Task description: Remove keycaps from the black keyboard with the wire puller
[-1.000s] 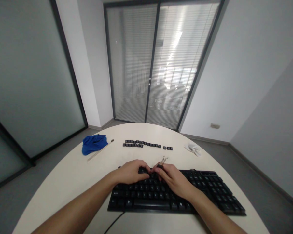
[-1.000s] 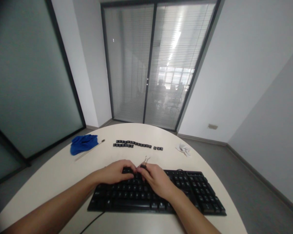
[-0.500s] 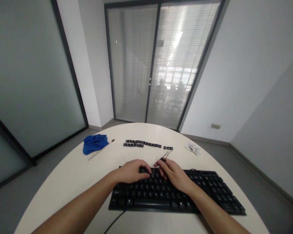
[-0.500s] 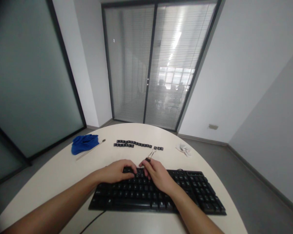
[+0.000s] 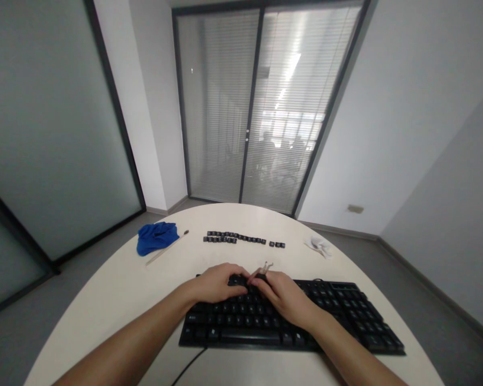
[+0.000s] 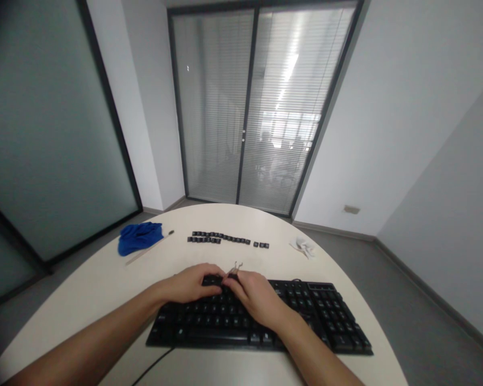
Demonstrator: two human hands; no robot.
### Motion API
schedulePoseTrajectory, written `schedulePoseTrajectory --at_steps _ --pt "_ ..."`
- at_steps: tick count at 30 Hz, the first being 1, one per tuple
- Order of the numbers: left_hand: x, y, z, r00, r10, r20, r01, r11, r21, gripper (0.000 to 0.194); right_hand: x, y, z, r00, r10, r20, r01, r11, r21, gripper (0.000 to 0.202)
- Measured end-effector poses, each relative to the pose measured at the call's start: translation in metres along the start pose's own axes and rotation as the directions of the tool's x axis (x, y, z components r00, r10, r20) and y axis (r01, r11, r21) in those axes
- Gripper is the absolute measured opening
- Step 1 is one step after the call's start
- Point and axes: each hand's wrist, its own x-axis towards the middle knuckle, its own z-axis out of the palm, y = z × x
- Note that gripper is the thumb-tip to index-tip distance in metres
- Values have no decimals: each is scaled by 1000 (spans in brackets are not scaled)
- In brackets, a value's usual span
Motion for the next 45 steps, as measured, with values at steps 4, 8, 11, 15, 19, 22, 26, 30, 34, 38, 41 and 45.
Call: schedulePoseTrajectory --at_steps 4,8,11,15,19,22,26,30,34,38,41,45 --pt "2 6 1 996 84 19 -85 995 44 24 2 7 1 999 43 -18 -41 991 128 43" --pt "3 18 5 998 46 -51 -41 994 97 21 3 13 2 996 71 -55 -55 966 251 43" --pt "2 26 8 997 20 -72 -14 996 84 22 3 16 1 992 115 -58 -89 939 333 43" --pt "1 33 10 992 -21 -126 37 992 122 22 3 16 1 989 131 -62 -97 916 390 44" --pt "1 39 10 989 0 -150 22 989 144 20 2 13 -2 993 106 -50 -79 921 382 42" --pt "1 42 11 989 32 -147 -14 993 119 21 0 11 -4 998 67 -6 -60 930 363 40" --pt "2 46 12 987 42 -157 -39 999 20 24 0 11 -5 999 49 3 -46 916 399 41" --pt "5 44 7 992 68 -111 -91 971 -219 25 1 14 -4 997 70 -32 -51 905 422 42" --pt "11 28 4 986 -46 -162 -10 944 -330 30 1 14 -3 995 95 -30 -75 913 400 42" --pt "16 -2 4 937 -180 -298 104 962 -253 29 1 15 -1 992 125 -27 -103 909 404 42" --pt "15 -23 2 928 -211 -306 178 975 -133 27 2 17 -1 992 126 -29 -103 906 410 42" --pt "13 -35 -2 936 -242 -255 244 969 -24 27 2 17 -1 992 126 -17 -108 905 412 42"
